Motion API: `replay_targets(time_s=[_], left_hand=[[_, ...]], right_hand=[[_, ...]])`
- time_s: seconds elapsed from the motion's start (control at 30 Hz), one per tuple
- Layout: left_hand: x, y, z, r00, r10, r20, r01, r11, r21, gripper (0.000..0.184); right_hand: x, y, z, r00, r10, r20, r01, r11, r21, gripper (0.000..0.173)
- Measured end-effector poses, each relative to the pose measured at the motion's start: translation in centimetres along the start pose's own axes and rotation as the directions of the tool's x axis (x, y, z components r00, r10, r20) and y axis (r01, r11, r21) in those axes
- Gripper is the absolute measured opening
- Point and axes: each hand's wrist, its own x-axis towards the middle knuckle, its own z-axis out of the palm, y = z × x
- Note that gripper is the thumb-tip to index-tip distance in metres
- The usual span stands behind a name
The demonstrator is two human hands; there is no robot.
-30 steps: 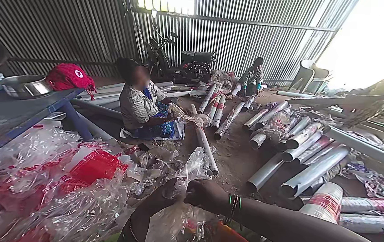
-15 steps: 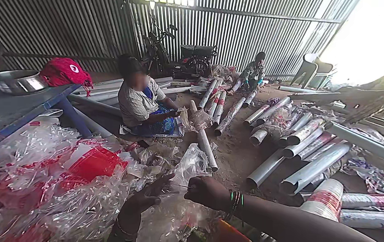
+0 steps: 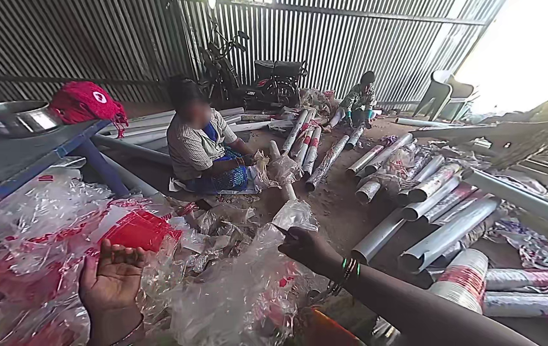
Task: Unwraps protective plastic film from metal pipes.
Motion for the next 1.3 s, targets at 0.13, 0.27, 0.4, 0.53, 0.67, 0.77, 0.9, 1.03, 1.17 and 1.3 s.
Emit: replay_targets(time_s=[0.13, 0.27, 0.4, 0.53, 0.67, 0.77, 0.9, 1.03, 1.17, 1.3], left_hand=[[0.8, 1.7, -2.2, 0.978, 0.102, -0.179, -0.100, 0.995, 0.023, 0.064], [0.4, -3.3, -3.7, 0.924, -0.056, -0.379, 0.230, 0.871, 0.434, 0.040], [-2.3, -11.4, -5.2, 0.816, -0.480, -0.321, 0.473, 0.237, 0.849, 0.048], [-6.7, -16.7, -4.3, 0.630, -0.756, -0.177, -0.058, -0.273, 0.960, 0.091], [-11.8, -13.8, 5.0, 0.494, -0.868, -0.056, -0.191, -0.172, 0.967, 0.051], [-12.3, -11.8, 10.1, 0.342, -0.913, -0.221, -0.088, -0.266, 0.960, 0.045], [-11.9, -17.0, 3.9, 0.597, -0.798, -0.083, 0.062, -0.057, 0.996, 0.054], [-10.1, -19.3, 0.3, 0.772, -0.636, 0.007, 0.171, 0.218, 0.961, 0.050], [-8.4, -17.6, 0.9, 0.893, -0.416, -0.173, 0.395, 0.536, 0.746, 0.041], [-5.4, -15.5, 0.5, 0.962, -0.198, -0.190, 0.274, 0.723, 0.634, 0.042]], right_hand=[[0.8, 0.6, -2.5, 0.929, 0.258, -0.266, -0.125, 0.894, 0.430, 0.017], [0.9, 0.8, -3.5, 0.829, 0.332, -0.449, 0.048, 0.759, 0.650, 0.005], [-0.5, -0.3, -4.0, 0.764, 0.302, -0.571, 0.219, 0.710, 0.669, 0.015], [-1.6, 0.2, -4.7, 0.754, 0.183, -0.631, 0.400, 0.634, 0.662, 0.022], [-2.3, 0.2, -4.9, 0.770, 0.108, -0.629, 0.477, 0.559, 0.679, 0.028], [-2.7, 0.1, -4.8, 0.784, 0.077, -0.615, 0.486, 0.540, 0.687, 0.038], [-2.5, 0.3, -4.8, 0.766, 0.045, -0.641, 0.515, 0.554, 0.654, 0.033], [-1.3, 1.1, -4.6, 0.778, 0.056, -0.626, 0.505, 0.537, 0.675, 0.034], [0.0, 1.6, -4.2, 0.745, 0.158, -0.649, 0.446, 0.605, 0.659, 0.026], [0.9, 2.1, -3.6, 0.707, 0.274, -0.652, 0.230, 0.782, 0.579, 0.005]])
